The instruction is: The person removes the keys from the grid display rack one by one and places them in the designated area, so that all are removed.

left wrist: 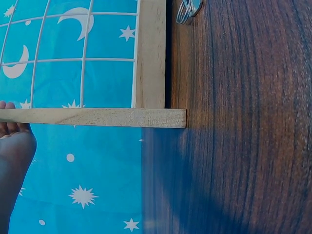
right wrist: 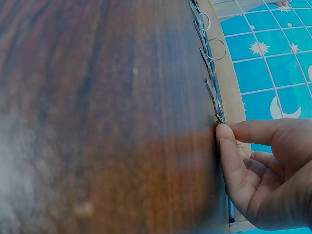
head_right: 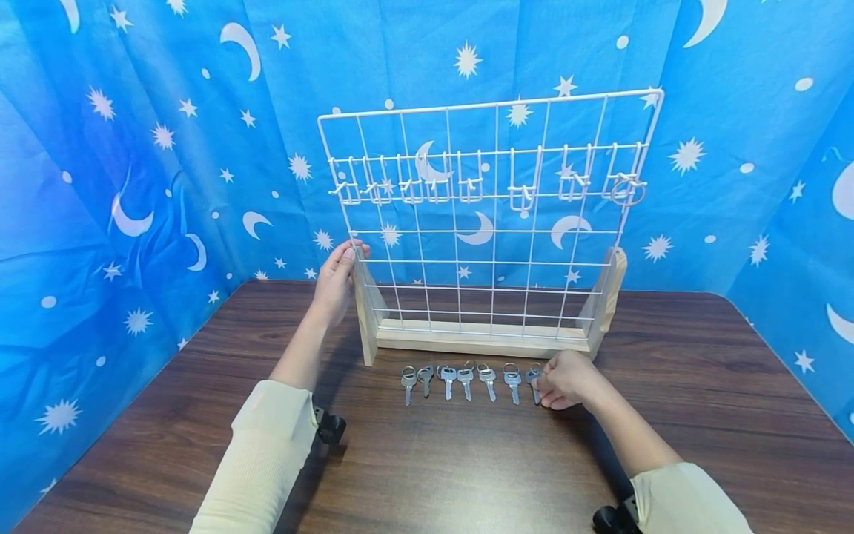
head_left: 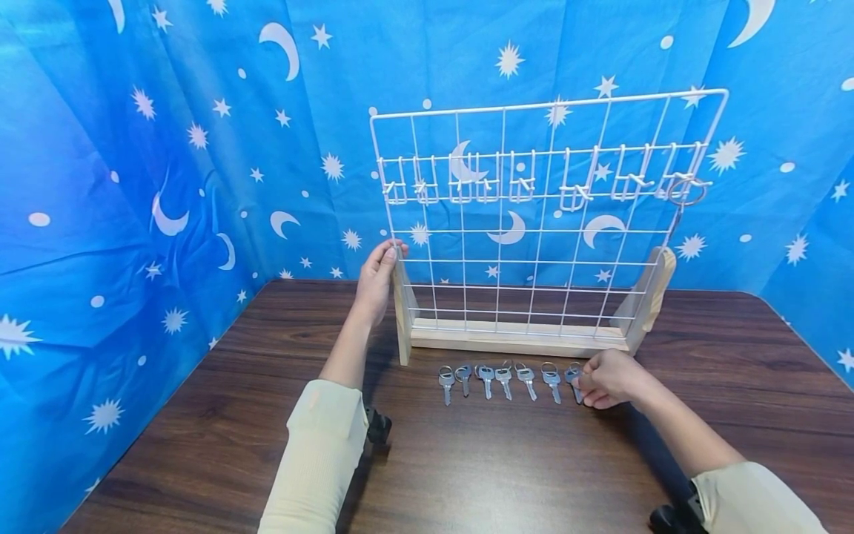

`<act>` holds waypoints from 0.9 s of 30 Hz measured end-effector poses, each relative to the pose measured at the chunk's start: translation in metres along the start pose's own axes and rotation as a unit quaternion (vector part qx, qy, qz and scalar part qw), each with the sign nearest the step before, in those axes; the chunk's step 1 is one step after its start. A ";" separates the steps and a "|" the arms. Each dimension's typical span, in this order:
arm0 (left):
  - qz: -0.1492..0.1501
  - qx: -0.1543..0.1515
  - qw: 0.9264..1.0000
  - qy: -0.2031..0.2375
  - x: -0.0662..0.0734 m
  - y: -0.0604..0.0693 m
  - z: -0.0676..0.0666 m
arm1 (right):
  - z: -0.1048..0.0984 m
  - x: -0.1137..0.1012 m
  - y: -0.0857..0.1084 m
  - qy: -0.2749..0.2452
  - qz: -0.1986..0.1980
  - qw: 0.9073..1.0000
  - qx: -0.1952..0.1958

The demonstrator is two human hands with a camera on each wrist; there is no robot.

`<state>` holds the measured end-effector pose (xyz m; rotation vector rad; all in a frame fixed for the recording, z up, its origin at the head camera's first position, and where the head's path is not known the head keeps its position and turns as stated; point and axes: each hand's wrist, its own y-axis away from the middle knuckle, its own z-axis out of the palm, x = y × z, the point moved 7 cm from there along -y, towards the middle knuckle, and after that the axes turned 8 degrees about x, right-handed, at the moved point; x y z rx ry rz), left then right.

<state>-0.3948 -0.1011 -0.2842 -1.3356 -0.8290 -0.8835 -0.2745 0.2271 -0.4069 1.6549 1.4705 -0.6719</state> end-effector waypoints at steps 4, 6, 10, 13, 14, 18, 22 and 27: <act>0.002 0.005 1.000 0.003 -0.002 -0.001 -0.001 | 0.000 0.001 0.002 0.012 0.016 1.000 0.013; 0.002 0.006 1.000 0.006 -0.002 -0.002 -0.001 | 0.001 0.001 0.002 0.016 0.024 0.999 0.018; 0.006 0.006 1.000 0.008 -0.001 -0.002 -0.001 | 0.001 0.003 0.002 0.018 0.032 0.999 0.023; 0.006 0.006 1.000 0.010 -0.002 -0.002 -0.001 | 0.001 0.003 0.002 0.020 0.035 0.999 0.026; 0.006 0.005 1.000 0.012 -0.002 -0.002 -0.001 | 0.001 0.003 0.002 0.020 0.036 0.999 0.027; 0.002 0.005 1.000 0.014 -0.003 -0.002 0.000 | 0.001 0.002 0.003 0.021 0.042 0.998 0.030; -0.001 0.005 1.000 0.013 -0.003 -0.002 0.000 | 0.001 0.002 0.004 0.022 0.045 0.998 0.033; 0.000 0.006 1.000 0.013 -0.003 -0.002 0.000 | 0.001 0.002 0.004 0.020 0.045 0.998 0.033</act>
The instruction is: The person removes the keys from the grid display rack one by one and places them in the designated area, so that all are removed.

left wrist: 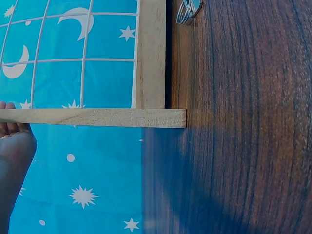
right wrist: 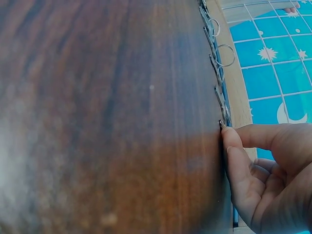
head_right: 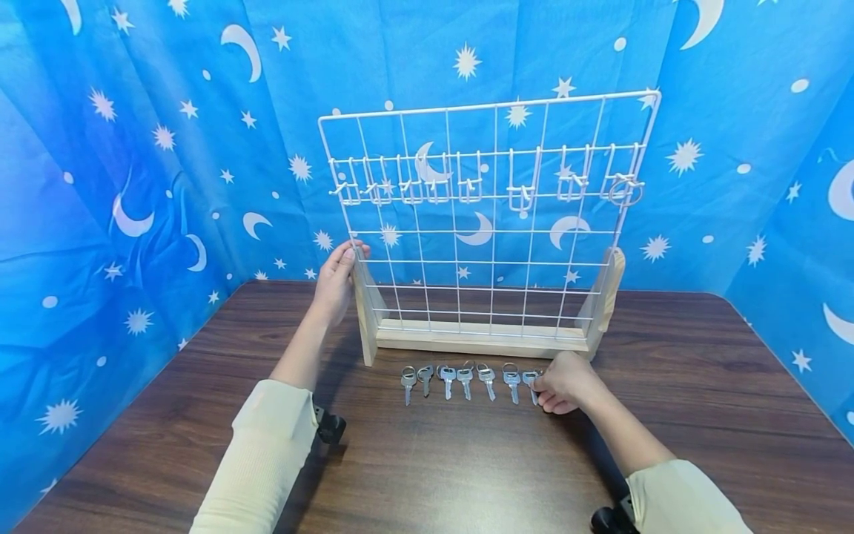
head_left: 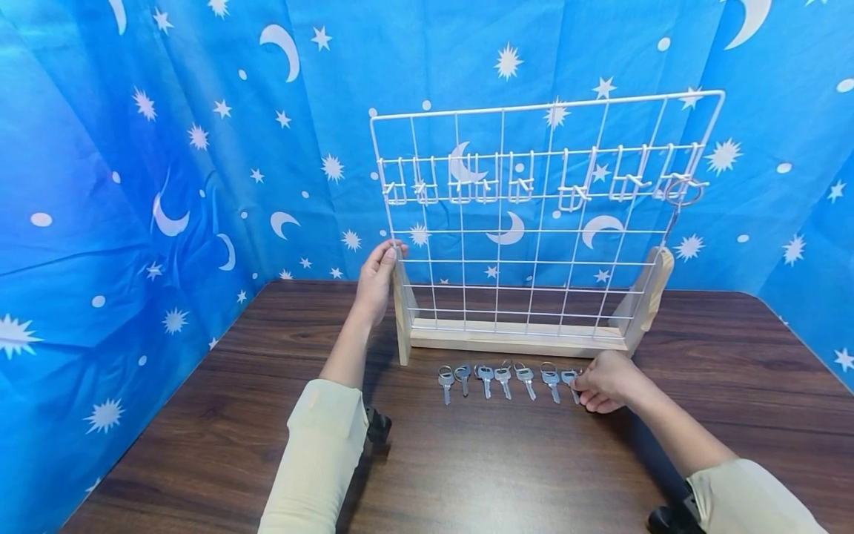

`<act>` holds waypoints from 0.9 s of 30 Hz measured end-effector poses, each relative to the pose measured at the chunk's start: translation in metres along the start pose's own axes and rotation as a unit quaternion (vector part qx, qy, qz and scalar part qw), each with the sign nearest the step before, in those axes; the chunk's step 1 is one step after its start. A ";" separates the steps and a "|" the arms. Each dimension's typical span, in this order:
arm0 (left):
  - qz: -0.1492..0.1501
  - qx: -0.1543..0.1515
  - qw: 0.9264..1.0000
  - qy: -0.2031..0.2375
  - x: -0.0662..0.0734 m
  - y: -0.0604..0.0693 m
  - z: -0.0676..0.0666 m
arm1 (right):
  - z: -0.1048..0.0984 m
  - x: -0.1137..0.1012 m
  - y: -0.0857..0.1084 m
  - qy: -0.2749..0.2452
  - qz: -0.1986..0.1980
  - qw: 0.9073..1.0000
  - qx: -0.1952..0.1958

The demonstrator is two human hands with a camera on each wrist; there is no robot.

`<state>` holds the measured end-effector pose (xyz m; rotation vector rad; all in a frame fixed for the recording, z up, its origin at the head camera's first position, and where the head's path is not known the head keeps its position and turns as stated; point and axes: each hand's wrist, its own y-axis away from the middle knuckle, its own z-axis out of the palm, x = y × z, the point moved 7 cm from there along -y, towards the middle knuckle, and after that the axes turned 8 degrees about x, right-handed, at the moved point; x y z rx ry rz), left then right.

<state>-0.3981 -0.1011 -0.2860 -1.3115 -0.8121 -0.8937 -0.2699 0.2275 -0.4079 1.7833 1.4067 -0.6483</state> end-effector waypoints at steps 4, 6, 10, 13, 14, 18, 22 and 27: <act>0.002 -0.001 1.000 -0.004 0.000 -0.001 0.000 | 0.000 0.000 -0.001 -0.001 0.000 1.000 -0.002; 0.002 -0.001 1.000 -0.005 0.000 -0.001 0.000 | 0.000 0.000 -0.001 -0.002 0.000 1.000 -0.004; -0.002 -0.003 1.000 -0.006 0.000 -0.001 0.000 | 0.000 -0.001 0.000 0.006 -0.008 1.000 -0.009; 0.000 -0.005 1.000 -0.005 0.000 0.000 0.000 | -0.004 -0.005 0.002 0.023 -0.029 0.999 -0.001; 0.002 -0.005 1.000 -0.004 0.000 0.000 0.000 | -0.006 -0.007 0.004 0.029 -0.038 0.999 0.004; 0.022 -0.006 1.000 0.001 0.001 0.001 0.000 | -0.019 -0.016 0.009 0.034 -0.072 0.996 0.033; 0.035 -0.006 0.999 0.011 0.004 0.003 0.000 | -0.037 -0.025 0.014 0.013 -0.107 0.993 0.054; 0.014 -0.004 1.000 -0.001 0.002 0.002 0.000 | -0.062 -0.037 0.022 0.003 -0.139 0.985 0.097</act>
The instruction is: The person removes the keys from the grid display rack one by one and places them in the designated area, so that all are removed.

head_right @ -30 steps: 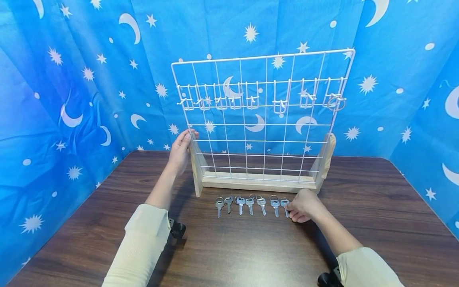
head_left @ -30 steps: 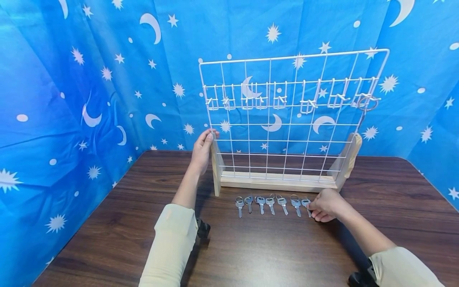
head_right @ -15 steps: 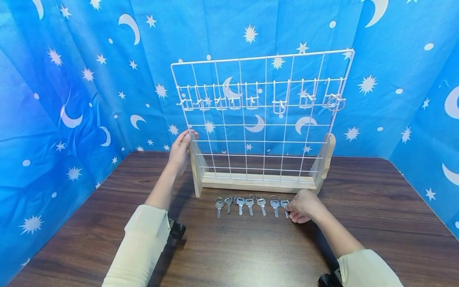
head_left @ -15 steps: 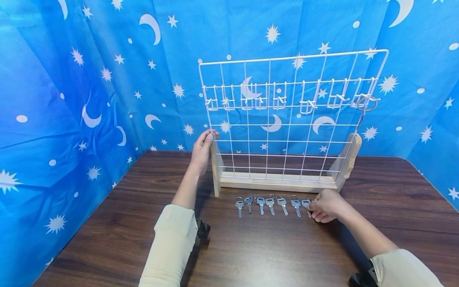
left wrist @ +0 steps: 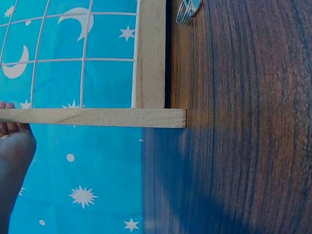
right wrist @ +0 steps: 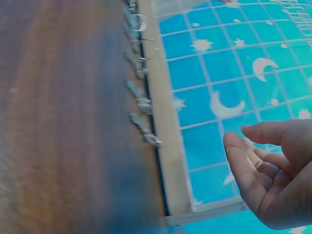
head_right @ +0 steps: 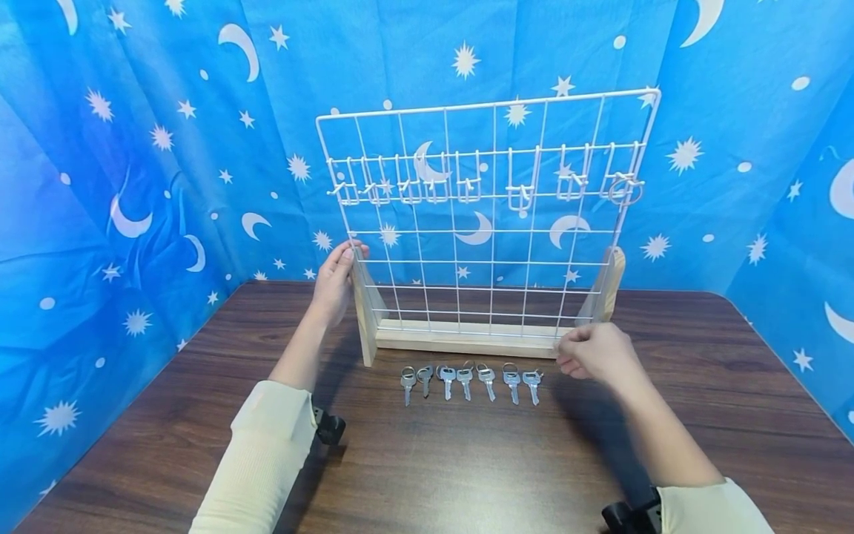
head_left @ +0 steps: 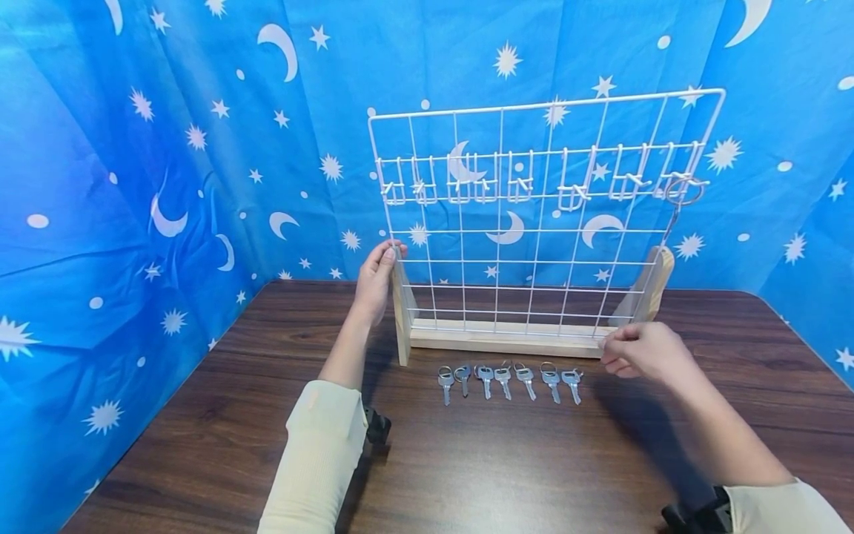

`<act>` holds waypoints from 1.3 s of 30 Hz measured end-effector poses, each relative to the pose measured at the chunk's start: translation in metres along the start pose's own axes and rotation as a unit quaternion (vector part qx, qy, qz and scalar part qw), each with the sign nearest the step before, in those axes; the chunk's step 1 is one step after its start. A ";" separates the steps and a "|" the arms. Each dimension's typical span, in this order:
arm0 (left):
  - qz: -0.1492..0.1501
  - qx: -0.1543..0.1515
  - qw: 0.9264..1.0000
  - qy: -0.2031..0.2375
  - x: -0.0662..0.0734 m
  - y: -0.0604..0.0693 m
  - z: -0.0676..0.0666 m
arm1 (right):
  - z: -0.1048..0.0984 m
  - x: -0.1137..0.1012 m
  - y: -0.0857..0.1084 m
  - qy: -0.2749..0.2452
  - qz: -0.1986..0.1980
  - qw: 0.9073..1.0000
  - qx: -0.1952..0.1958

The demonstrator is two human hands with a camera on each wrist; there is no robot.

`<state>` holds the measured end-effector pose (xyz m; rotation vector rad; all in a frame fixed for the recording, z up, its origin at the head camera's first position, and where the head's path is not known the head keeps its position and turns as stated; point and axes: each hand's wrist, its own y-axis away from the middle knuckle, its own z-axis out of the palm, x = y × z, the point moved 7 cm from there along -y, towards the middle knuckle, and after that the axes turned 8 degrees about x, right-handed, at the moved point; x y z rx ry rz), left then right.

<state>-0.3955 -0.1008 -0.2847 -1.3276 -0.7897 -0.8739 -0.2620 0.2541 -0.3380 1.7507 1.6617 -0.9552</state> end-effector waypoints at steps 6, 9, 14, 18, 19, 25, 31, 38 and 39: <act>-0.016 0.000 1.000 -0.006 -0.003 -0.001 -0.001 | -0.037 -0.019 0.007 0.080 -0.043 0.985 0.146; -0.013 0.004 1.000 0.001 -0.003 -0.001 -0.002 | -0.052 -0.028 0.012 0.091 -0.057 0.972 0.209; -0.011 0.008 1.000 -0.001 -0.002 -0.001 -0.003 | -0.072 -0.044 0.020 0.069 -0.089 0.946 0.302; -0.012 0.009 1.000 0.000 -0.002 -0.001 -0.002 | -0.084 -0.052 0.022 0.025 -0.083 0.933 0.351; -0.013 0.008 1.000 0.000 -0.002 -0.001 -0.002 | -0.086 -0.054 0.021 0.015 -0.079 0.929 0.361; -0.015 0.005 1.000 0.005 -0.003 -0.002 -0.002 | -0.099 -0.067 0.018 0.014 -0.075 0.910 0.408; -0.011 0.006 1.000 0.000 -0.002 -0.002 -0.002 | -0.105 -0.077 0.011 0.034 -0.083 0.904 0.418; -0.009 0.006 1.000 0.001 0.000 -0.001 0.000 | -0.108 -0.088 0.006 0.046 -0.101 0.894 0.433; -0.010 0.006 1.000 0.002 0.000 -0.001 0.000 | -0.108 -0.090 0.006 0.043 -0.104 0.894 0.435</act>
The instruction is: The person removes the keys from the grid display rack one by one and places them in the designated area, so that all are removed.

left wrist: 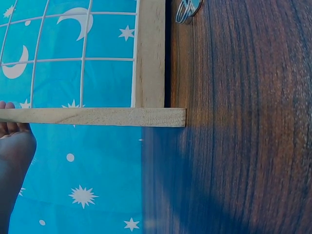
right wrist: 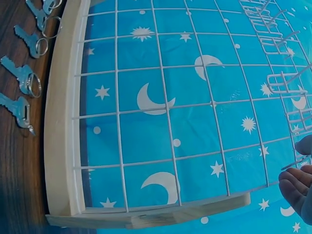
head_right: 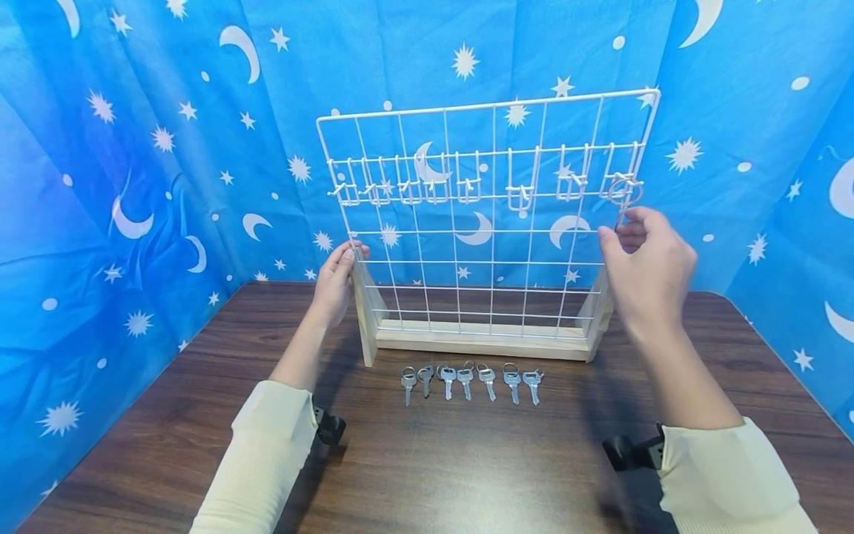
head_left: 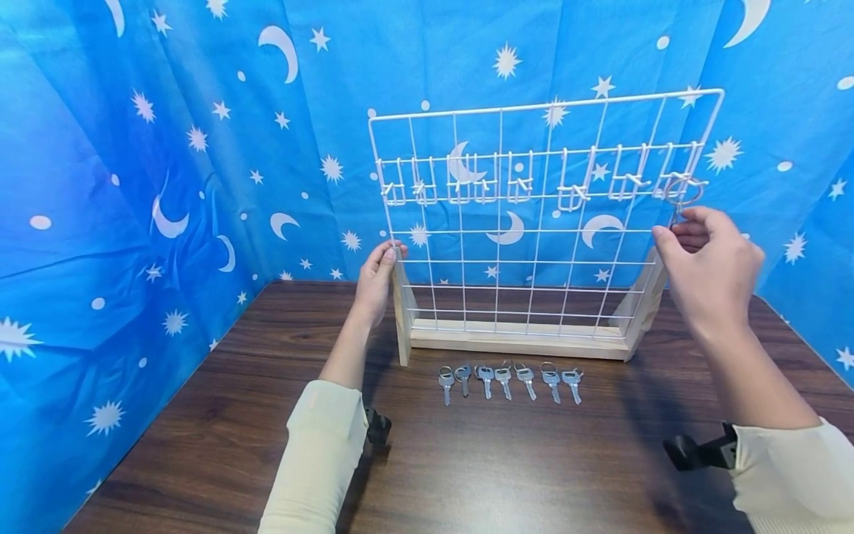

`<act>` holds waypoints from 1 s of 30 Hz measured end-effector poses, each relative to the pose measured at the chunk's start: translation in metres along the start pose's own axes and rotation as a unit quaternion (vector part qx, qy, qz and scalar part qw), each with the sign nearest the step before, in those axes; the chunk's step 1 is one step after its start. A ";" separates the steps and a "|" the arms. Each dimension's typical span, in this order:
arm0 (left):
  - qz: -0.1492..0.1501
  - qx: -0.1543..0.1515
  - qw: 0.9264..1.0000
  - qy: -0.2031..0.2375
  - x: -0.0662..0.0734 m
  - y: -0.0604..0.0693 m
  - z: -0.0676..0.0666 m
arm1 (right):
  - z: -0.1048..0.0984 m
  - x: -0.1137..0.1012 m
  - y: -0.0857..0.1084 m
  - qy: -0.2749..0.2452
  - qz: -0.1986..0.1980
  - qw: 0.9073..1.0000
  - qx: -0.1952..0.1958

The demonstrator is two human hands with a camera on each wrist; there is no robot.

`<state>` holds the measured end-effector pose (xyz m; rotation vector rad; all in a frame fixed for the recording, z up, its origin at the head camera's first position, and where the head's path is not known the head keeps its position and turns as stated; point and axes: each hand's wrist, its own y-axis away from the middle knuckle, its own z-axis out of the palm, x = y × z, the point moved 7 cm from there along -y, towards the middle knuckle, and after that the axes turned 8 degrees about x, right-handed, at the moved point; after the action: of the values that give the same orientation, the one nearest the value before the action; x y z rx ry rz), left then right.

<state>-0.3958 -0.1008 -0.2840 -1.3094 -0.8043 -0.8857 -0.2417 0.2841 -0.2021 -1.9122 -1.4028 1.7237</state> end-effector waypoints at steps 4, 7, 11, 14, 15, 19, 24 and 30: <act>-0.003 -0.002 1.000 0.007 0.000 -0.001 0.001 | 0.001 -0.003 -0.004 -0.012 0.000 1.000 0.002; -0.003 -0.002 1.000 0.007 0.000 -0.001 0.002 | 0.002 -0.003 -0.005 -0.007 0.002 1.000 0.006; -0.002 -0.002 1.000 0.003 0.001 -0.001 0.002 | 0.000 -0.004 -0.006 -0.003 0.005 1.000 0.020; -0.002 -0.001 1.000 0.004 -0.001 -0.001 0.001 | 0.000 -0.004 -0.006 -0.008 0.008 1.000 0.026; -0.002 0.000 1.000 0.006 -0.001 -0.001 0.001 | 0.000 -0.004 -0.006 -0.010 0.008 1.000 0.027; 0.001 0.001 1.000 0.013 -0.001 -0.001 0.001 | 0.000 -0.004 -0.007 -0.018 0.013 0.999 0.028; 0.003 -0.001 1.000 0.010 -0.001 0.000 0.000 | 0.000 -0.006 -0.007 -0.025 0.013 0.999 0.029; 0.004 -0.002 1.000 0.009 0.000 -0.001 0.000 | -0.003 -0.008 -0.007 -0.044 0.009 0.998 0.042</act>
<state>-0.3965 -0.1007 -0.2840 -1.3048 -0.7828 -0.8929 -0.2413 0.2833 -0.1911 -1.8334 -1.3234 1.8645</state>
